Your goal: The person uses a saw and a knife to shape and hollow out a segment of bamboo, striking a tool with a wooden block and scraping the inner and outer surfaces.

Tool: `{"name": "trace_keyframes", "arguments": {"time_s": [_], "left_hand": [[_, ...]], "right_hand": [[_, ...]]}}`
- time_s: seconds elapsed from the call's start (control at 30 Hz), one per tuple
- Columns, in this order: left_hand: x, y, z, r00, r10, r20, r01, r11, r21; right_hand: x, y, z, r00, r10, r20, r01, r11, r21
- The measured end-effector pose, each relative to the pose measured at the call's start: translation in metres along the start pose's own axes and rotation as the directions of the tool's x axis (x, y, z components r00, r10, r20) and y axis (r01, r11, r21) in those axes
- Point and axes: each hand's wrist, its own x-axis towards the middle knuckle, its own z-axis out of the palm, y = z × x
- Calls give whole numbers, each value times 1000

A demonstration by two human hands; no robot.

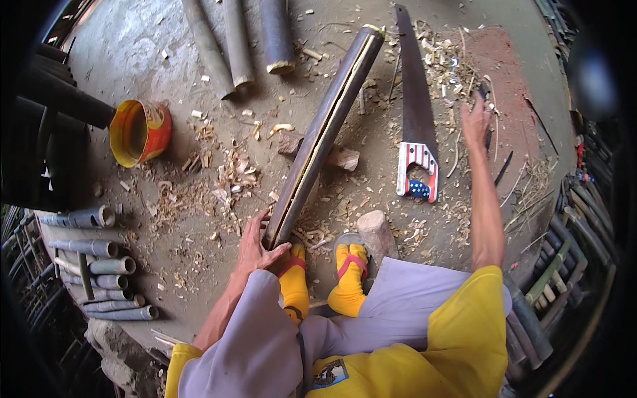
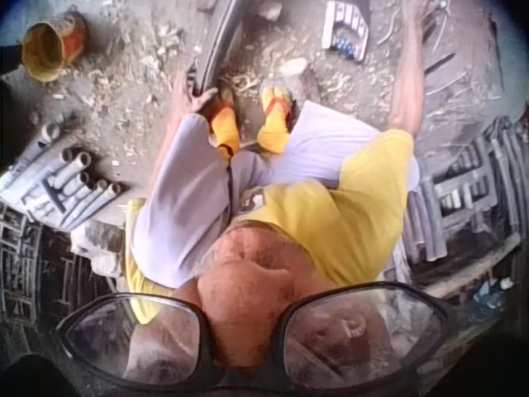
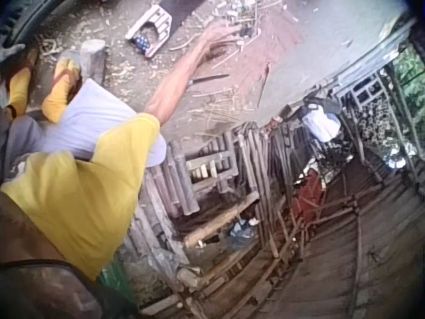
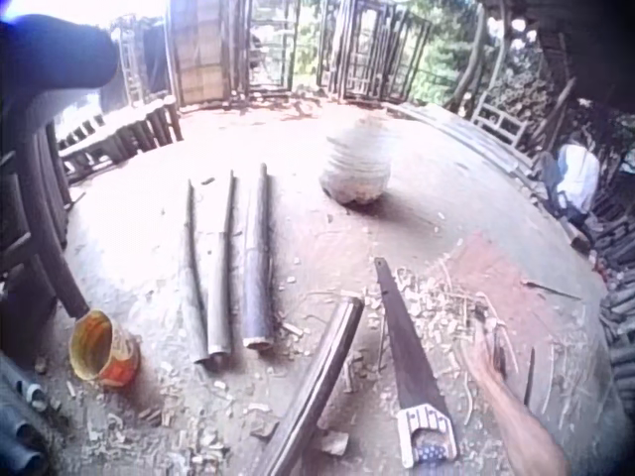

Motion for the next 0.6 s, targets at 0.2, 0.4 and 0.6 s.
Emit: {"name": "trace_keyframes", "arguments": {"time_s": [0.2, 0.4, 0.6], "left_hand": [[-19, -19, 6, 977, -200, 73, 201, 980, -2], [-1, -14, 9, 996, -52, -68, 54, 998, 39], [48, 24, 18, 982, 121, -147, -95, 980, 173]], "right_hand": [[43, 74, 27, 982, 94, 162, -78, 991, -105], [30, 50, -18, 969, 186, -164, -156, 971, 180], [-121, -109, -128, 980, -5, 200, -186, 347, 919]]}}
